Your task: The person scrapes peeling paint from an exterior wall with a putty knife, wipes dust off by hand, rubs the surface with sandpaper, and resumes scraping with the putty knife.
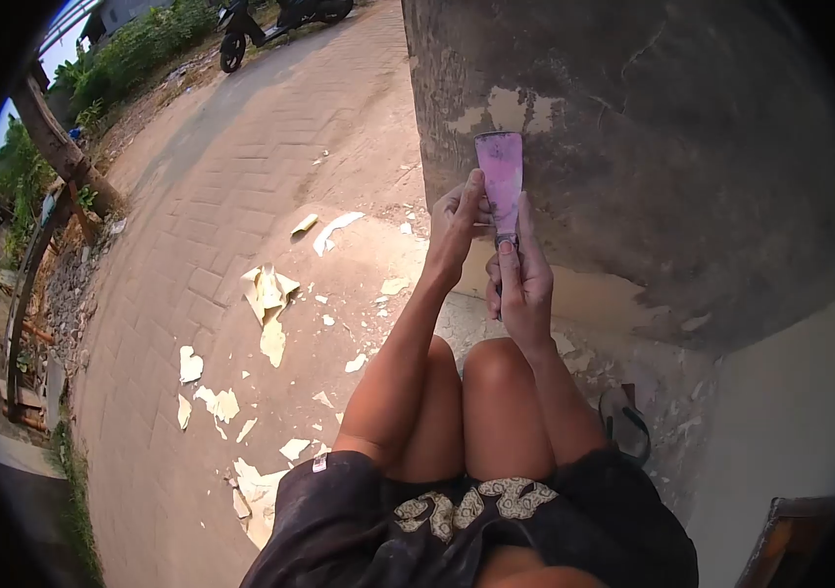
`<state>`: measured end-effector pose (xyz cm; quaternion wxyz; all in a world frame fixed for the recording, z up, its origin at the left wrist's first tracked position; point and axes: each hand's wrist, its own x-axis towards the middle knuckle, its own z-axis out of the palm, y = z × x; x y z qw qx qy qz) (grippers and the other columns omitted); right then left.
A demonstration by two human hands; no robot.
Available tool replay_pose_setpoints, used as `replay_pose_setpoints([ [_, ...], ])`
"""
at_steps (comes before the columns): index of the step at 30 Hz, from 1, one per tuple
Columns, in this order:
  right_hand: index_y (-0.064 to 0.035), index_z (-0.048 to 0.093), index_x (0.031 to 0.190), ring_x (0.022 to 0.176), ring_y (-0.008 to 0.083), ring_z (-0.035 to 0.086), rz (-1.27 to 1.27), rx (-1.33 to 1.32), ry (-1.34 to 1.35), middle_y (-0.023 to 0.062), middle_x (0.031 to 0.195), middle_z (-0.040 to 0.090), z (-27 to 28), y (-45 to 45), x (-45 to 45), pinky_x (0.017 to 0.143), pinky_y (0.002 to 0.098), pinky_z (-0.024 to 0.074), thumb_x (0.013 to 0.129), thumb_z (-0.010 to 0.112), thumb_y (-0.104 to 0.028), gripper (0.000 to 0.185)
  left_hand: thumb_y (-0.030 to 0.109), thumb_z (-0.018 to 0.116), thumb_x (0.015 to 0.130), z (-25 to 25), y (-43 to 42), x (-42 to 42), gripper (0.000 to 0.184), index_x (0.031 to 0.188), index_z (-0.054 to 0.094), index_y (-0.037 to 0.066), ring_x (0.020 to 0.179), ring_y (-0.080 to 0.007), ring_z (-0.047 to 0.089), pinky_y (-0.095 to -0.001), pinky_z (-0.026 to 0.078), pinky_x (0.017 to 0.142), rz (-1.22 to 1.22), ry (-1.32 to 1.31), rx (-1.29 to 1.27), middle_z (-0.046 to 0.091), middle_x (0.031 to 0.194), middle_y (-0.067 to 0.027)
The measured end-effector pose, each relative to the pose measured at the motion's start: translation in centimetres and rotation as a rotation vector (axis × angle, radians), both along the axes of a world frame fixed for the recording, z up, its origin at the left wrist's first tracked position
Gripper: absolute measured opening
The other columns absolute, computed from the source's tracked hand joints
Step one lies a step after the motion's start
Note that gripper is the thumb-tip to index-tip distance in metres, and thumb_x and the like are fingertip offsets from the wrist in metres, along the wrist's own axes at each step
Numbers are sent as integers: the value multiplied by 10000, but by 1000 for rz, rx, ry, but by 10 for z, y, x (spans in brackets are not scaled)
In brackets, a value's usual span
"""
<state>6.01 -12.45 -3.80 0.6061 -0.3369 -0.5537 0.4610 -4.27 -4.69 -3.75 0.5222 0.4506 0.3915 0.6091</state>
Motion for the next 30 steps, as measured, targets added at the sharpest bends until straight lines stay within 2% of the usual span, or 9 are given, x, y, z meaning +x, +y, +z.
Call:
replay_pose_setpoints([
  [2,-120,244,1515,429,3,293,-21,-72,19,-54,609,370,-6,-3,3,361,197,299,1028,370,-127,504,455,613,924,12,3,12,432,904,640,24,614,-48,473,-233,383,540,8,59,175,590,750,2],
  [3,-115,250,1513,431,2,294,-22,-84,1,-52,616,375,-10,-2,5,361,196,300,1027,369,-125,500,326,628,942,27,-3,21,296,886,649,36,621,-22,432,-219,344,527,-33,-65,144,574,737,39],
  [7,-92,258,1507,452,2,316,-61,-46,-14,-44,664,429,-4,8,9,362,197,318,1021,369,-101,499,304,631,943,22,15,35,321,776,648,30,597,-4,411,-202,308,494,44,-126,151,543,666,66],
  [14,-91,260,1506,498,2,360,-43,-73,-63,-6,840,516,-4,3,12,372,196,355,1017,371,-79,502,285,646,933,19,20,34,343,703,637,32,552,-3,384,-211,284,461,138,-46,210,516,612,71],
  [19,-90,267,1504,492,-2,362,-76,-38,-38,-6,829,517,-3,3,9,370,198,352,1014,381,-72,503,277,657,925,24,18,34,352,676,626,30,546,3,367,-213,263,452,110,-86,182,497,597,79],
  [22,-91,268,1504,496,-5,367,-62,-41,-48,-14,802,500,-2,5,11,368,198,350,1016,384,-77,502,284,664,920,3,30,37,363,663,620,31,542,4,360,-213,251,448,165,-25,203,489,591,83],
  [25,-93,270,1503,487,-5,360,-38,-44,-32,-22,755,476,6,10,9,364,197,346,1018,384,-85,498,287,667,917,30,24,35,370,651,616,35,543,-2,356,-217,249,449,148,-119,252,491,589,81],
  [28,-94,273,1503,460,-2,339,-38,-58,-56,-33,688,440,1,2,14,358,199,336,1021,384,-95,495,320,653,926,15,28,30,308,853,691,22,591,-19,487,-198,369,512,77,-50,197,620,724,23],
  [30,-95,275,1502,443,1,325,-47,-37,-56,-39,653,421,4,4,11,354,202,329,1022,384,-102,493,292,661,920,15,33,37,330,729,646,23,567,-17,404,-217,301,477,159,-83,243,546,642,53],
])
